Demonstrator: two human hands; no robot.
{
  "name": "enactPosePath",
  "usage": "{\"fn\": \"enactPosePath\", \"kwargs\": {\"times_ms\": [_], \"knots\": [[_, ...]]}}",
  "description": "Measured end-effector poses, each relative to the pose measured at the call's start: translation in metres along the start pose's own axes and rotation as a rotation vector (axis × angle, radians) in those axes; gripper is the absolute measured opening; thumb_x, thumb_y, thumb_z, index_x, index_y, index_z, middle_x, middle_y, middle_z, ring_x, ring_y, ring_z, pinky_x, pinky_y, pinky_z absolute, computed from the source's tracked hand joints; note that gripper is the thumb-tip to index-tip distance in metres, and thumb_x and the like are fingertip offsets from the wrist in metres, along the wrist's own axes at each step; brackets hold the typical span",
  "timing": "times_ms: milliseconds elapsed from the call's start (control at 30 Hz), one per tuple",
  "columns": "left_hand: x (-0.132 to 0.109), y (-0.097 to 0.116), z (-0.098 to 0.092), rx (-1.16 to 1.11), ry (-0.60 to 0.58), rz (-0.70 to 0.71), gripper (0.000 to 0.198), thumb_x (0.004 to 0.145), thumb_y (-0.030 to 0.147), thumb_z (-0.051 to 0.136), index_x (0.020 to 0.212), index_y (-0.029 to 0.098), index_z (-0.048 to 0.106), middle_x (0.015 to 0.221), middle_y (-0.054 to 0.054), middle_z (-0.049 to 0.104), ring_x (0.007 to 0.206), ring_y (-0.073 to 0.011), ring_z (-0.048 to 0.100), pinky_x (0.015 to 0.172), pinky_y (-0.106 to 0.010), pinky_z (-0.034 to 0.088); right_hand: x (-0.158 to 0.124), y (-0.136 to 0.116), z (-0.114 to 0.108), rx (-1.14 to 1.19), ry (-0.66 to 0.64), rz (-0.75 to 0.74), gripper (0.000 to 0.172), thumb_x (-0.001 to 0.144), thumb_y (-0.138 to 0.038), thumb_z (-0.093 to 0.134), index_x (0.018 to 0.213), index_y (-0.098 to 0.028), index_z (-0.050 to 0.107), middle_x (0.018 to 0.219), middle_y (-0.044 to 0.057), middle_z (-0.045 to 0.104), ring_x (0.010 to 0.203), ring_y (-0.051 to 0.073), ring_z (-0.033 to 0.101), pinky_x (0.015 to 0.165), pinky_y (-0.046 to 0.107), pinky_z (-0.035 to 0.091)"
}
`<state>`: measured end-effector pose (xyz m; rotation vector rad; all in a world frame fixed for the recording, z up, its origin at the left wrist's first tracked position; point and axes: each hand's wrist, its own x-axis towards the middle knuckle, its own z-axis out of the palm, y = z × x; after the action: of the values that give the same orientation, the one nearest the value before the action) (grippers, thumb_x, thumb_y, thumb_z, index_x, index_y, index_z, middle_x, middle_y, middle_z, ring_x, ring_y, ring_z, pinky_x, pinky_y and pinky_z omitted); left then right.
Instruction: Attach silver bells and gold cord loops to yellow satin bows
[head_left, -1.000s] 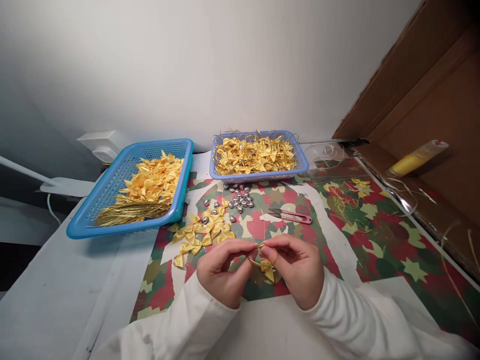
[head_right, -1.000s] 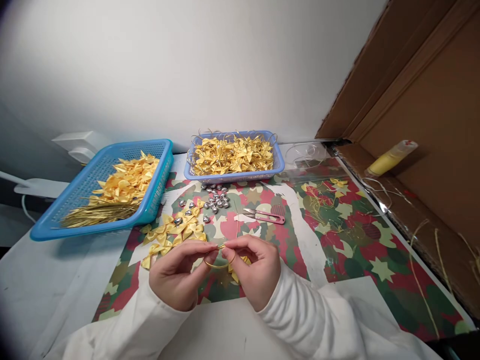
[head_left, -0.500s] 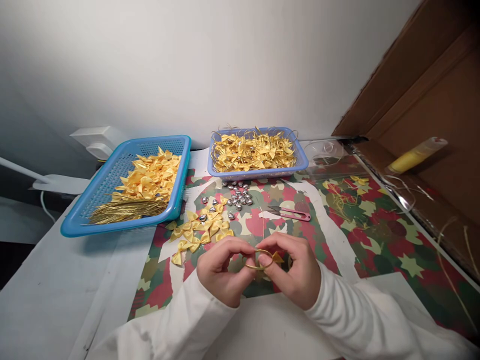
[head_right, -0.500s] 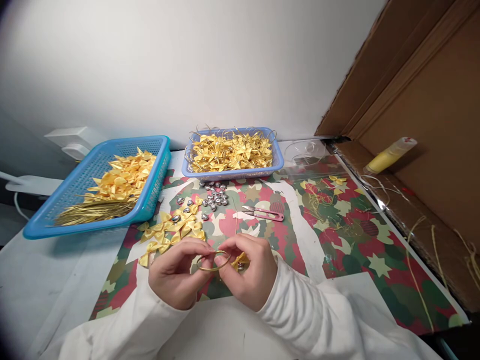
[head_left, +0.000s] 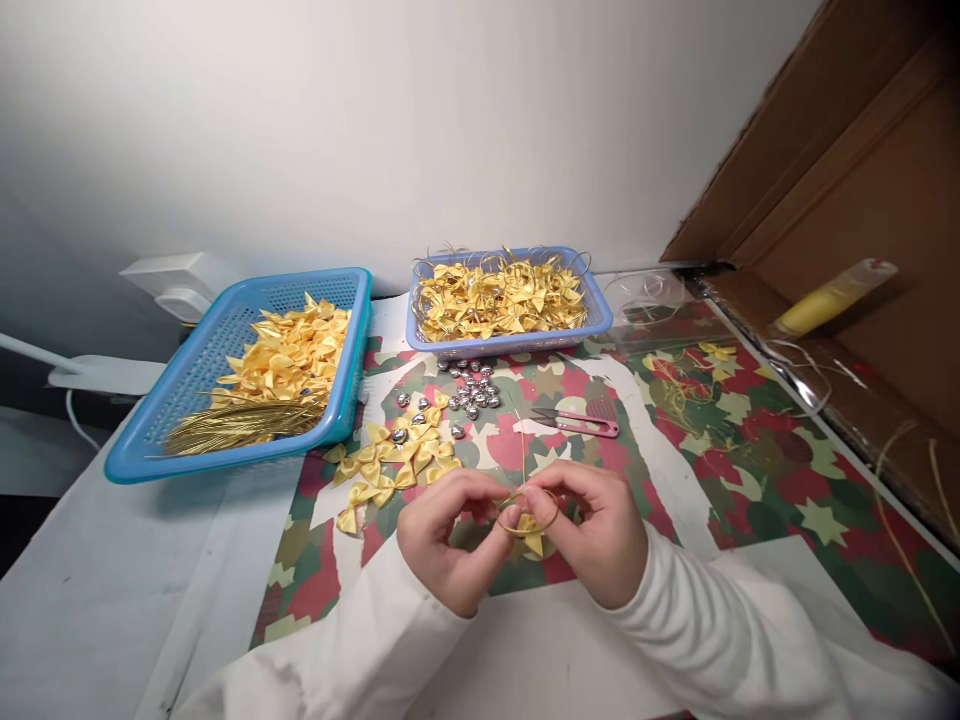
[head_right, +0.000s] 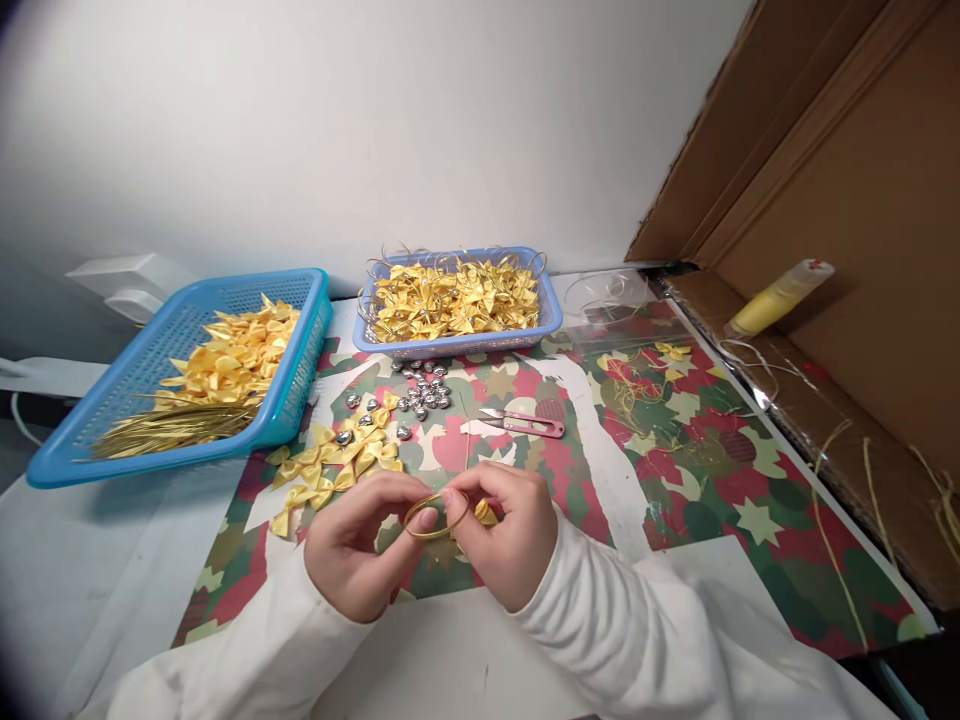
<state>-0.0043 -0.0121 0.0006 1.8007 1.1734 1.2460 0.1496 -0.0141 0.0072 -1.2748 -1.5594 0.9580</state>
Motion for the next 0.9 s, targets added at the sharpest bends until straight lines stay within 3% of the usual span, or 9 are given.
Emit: {"fn": "enactPosePath", "kwargs": {"times_ms": [100,467,900], "knots": [[0.0021,0.0007,-0.0037,0.039,-0.064,0.055,0.008,0.071,0.010,0.064,0.076,0.016,0.064,0.063,-0.003,0.062,0.058,-0.0137,0.057,0.052,-0.025,0.048,0.0001,-0.0013,-0.0007,-0.029,0.017,-0.063,0.012,0.079,-0.018,0.056,0.070,-0.017,0.064,0.060,0.000,0.062,0.053,0.010,0.053,0.050,0.021,0.041],[0.0025,0.0016,-0.0059,0.106,-0.022,0.141,0.016,0.069,0.007,0.065,0.081,0.018,0.065,0.071,-0.004,0.067,0.063,-0.0145,0.060,0.057,-0.026,0.051,-0.0017,-0.0012,0.0006,-0.029,0.020,-0.089,0.013,0.080,-0.018,0.054,0.071,-0.018,0.064,0.061,0.001,0.062,0.055,0.012,0.055,0.052,0.024,0.043],[0.0009,-0.0009,-0.0058,-0.056,-0.019,0.048,0.013,0.072,0.006,0.062,0.077,0.017,0.066,0.068,-0.003,0.067,0.059,-0.0124,0.058,0.054,-0.025,0.048,-0.0055,0.0025,0.0030,-0.025,0.042,-0.123,0.010,0.079,-0.016,0.057,0.077,-0.016,0.067,0.063,0.002,0.063,0.057,0.012,0.056,0.052,0.023,0.044]]}}
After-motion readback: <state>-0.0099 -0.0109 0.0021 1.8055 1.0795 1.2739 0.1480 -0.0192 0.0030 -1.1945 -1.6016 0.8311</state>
